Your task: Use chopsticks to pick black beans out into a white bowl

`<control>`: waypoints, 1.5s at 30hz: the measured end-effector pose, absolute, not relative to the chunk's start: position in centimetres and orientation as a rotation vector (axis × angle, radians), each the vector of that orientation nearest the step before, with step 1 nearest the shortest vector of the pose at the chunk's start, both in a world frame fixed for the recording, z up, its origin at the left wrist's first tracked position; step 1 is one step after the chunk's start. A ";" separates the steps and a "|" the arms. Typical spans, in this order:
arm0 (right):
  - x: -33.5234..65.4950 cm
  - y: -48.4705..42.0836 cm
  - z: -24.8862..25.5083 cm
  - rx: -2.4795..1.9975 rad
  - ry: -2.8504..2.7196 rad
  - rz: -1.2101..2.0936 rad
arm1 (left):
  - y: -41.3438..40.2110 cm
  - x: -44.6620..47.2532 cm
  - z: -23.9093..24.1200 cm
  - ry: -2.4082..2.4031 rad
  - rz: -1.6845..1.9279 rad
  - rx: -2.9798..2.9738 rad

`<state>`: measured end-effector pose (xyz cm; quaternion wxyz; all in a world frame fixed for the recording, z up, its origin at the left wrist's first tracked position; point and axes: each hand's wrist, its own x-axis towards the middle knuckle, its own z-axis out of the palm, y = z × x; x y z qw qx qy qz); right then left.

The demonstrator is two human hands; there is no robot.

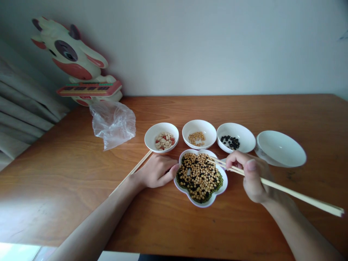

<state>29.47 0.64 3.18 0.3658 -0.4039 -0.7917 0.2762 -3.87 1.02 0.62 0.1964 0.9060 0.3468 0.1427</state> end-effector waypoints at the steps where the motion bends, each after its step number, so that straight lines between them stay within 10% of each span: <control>1: 29.4 0.6 3.2 -1.035 -2.050 0.709 | 1.0 -3.9 0.6 0.972 0.398 2.537; 45: 29.1 0.0 3.3 -0.919 -2.132 0.676 | 1.0 -4.0 0.4 1.002 0.360 2.530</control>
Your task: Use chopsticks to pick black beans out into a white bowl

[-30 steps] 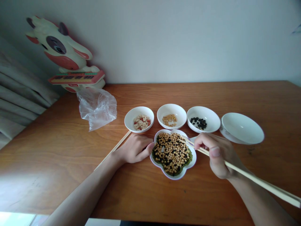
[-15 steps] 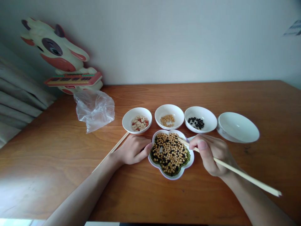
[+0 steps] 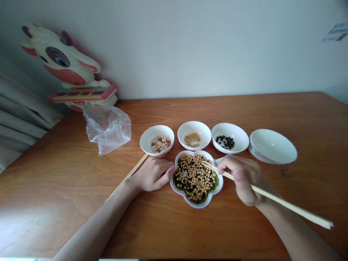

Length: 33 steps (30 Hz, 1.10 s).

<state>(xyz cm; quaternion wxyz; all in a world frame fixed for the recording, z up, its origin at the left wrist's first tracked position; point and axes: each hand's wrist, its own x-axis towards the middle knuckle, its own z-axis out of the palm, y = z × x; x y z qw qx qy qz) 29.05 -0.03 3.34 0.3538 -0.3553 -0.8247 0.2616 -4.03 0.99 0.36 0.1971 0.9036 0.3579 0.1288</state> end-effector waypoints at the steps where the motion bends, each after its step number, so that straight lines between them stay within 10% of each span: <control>1: 29.0 0.0 3.4 -0.923 -2.149 0.666 | 1.0 -4.0 0.3 1.000 0.363 2.527; 33: 28.6 0.2 3.2 -0.724 -2.174 0.409 | 1.0 -3.9 0.7 0.969 0.373 2.544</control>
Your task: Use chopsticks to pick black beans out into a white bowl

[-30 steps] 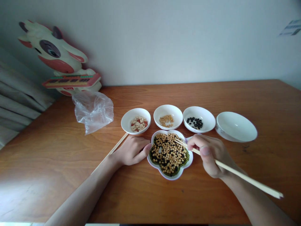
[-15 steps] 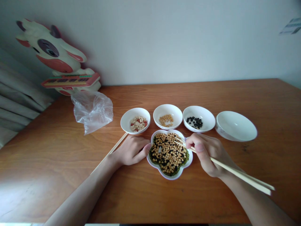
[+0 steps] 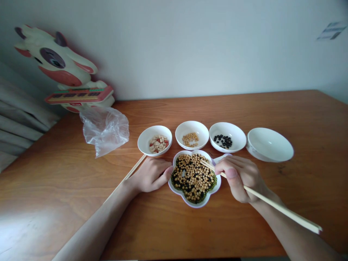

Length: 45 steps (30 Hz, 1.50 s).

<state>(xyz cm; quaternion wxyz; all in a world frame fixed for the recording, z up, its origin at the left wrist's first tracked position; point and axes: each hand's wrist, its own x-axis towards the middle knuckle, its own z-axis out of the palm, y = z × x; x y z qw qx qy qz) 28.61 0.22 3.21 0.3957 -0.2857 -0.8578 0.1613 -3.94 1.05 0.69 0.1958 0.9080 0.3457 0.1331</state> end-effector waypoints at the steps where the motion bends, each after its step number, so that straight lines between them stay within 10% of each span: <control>1: 28.8 0.1 3.2 -0.708 -2.165 0.394 | 1.0 -3.9 0.7 0.971 0.369 2.546; 17: 32.9 2.2 3.7 -1.122 -1.775 -0.007 | 1.1 -4.0 0.3 0.941 0.388 2.482; 33: 30.1 4.4 8.5 -0.728 -1.562 1.244 | 1.1 -1.8 1.7 1.035 0.306 2.454; 45: 29.3 2.1 4.3 -0.700 -1.429 1.369 | 0.9 -2.3 -1.1 0.948 0.525 2.504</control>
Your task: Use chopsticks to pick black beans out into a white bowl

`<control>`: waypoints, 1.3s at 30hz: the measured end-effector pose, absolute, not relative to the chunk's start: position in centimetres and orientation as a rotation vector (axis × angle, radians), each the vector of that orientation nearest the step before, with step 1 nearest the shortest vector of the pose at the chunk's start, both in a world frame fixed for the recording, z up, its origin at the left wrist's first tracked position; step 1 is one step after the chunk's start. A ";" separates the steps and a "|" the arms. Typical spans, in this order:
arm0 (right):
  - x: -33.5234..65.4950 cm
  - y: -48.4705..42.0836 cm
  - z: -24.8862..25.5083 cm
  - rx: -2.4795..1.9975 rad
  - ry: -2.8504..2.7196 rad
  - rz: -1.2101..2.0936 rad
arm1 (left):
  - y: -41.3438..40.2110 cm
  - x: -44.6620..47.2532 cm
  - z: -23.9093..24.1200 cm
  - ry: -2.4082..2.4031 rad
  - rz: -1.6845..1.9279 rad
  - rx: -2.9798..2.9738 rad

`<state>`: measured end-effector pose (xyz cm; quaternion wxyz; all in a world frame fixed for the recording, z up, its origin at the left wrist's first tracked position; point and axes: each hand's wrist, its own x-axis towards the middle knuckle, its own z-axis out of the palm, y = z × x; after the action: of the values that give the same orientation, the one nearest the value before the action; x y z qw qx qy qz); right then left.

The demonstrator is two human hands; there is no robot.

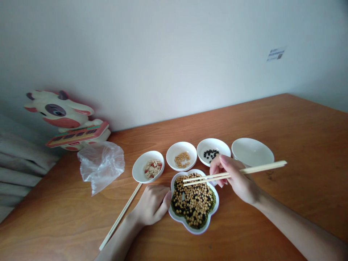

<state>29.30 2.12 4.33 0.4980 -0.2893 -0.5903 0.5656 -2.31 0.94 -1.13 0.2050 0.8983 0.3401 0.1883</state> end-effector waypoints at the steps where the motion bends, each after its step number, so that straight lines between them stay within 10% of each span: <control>1: 29.0 2.0 4.1 -0.725 -1.427 1.368 | 0.9 -2.4 -1.3 0.946 0.529 2.506; 26: 26.5 0.7 1.2 -0.817 -2.116 0.627 | 0.9 -2.5 -1.0 0.949 0.448 2.480; 39: 26.5 0.5 0.9 -0.861 -2.001 0.800 | 0.8 -2.5 -0.6 0.952 0.435 2.487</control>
<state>26.54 0.55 0.87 0.3988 -0.3402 -0.7907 0.3162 -2.51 0.75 -0.63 0.2198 0.8991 0.3443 0.1574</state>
